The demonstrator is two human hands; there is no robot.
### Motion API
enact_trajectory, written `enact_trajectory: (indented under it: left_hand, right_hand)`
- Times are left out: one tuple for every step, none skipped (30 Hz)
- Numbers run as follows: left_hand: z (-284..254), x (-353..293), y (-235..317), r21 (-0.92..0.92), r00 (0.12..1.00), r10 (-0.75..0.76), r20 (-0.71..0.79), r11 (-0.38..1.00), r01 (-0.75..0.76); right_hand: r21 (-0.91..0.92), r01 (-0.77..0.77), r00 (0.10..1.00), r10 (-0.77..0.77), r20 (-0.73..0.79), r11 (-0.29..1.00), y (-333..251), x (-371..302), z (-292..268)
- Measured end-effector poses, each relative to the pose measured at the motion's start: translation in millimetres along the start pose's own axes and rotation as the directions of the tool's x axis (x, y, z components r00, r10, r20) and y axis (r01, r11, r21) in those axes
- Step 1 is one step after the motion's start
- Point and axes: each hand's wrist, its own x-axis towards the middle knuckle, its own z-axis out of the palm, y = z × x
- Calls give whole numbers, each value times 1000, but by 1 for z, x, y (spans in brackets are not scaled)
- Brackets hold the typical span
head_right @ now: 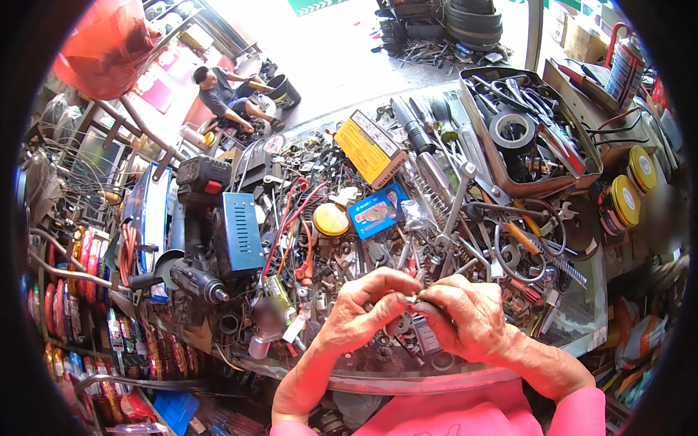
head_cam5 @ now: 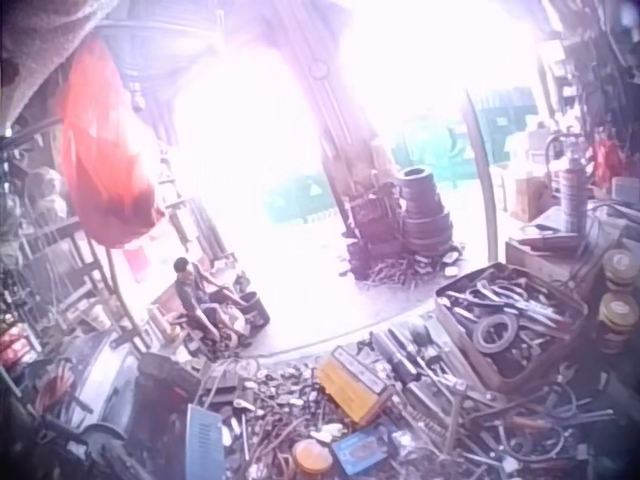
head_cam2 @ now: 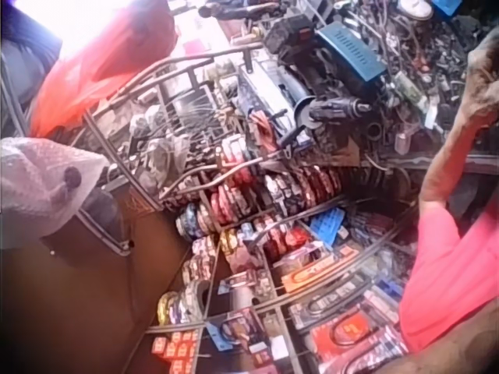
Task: The person assembles small mechanical components on a cluttered workbench. They pick up a spring and a metal rod, insert the rod into the spring, and then attach a small cylindrical part to the assembly. The person continues to manipulate and connect additional small parts by hand.
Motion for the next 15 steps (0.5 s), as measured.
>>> enact_trajectory:
  left_hand:
    - [5,0,5,-28,999,14,-49,999,-16]
    - [-3,0,-1,85,990,140,30,986,-142]
    - [-3,0,-3,74,991,131,28,988,-133]
    - [-3,0,-6,61,992,122,27,990,-123]
    - [-3,0,-8,49,993,113,27,992,-114]
    - [-2,-1,-2,35,998,66,3,997,-66]
    - [-2,0,-2,49,998,58,-15,997,-57]
    - [-2,0,-2,64,998,49,-33,997,-47]
    - [-3,0,-1,78,998,41,-51,996,-37]
    - [-4,2,-4,78,997,31,-67,997,-26]
    - [-3,2,-3,38,997,27,-71,999,-25]
    - [-2,1,-1,-2,997,24,-74,1000,-24]
    - [-1,1,2,-41,997,19,-75,999,-22]
    - [0,1,3,-80,997,14,-75,997,-20]
    - [0,2,1,-43,997,59,-55,997,-61]
  right_hand:
    - [7,-4,1000,4,-8,1000,0,0,0]
    - [-8,-5,1000,4,-3,1000,0,1,-1]
    - [-23,-5,1000,5,3,1000,-1,1,-2]
    - [-40,-8,1000,8,8,999,-1,1,-2]
    - [-37,1,1000,-1,7,999,0,0,-1]
    - [-35,9,1000,-9,5,999,2,-1,0]
    - [-31,19,1000,-19,5,999,2,-1,1]
    - [-34,12,1000,-12,9,999,1,-1,1]
    - [-38,5,1000,-4,12,999,0,-1,0]
    - [-42,-2,1000,2,15,999,0,-1,0]
    - [-32,2,1000,-2,14,999,0,0,0]
    - [-23,6,1000,-6,14,1000,0,0,0]
    - [-14,8,1000,-8,11,1000,1,0,0]
    - [-13,4,1000,-4,6,1000,1,0,0]
    - [-12,-1,1000,1,0,1000,1,0,0]
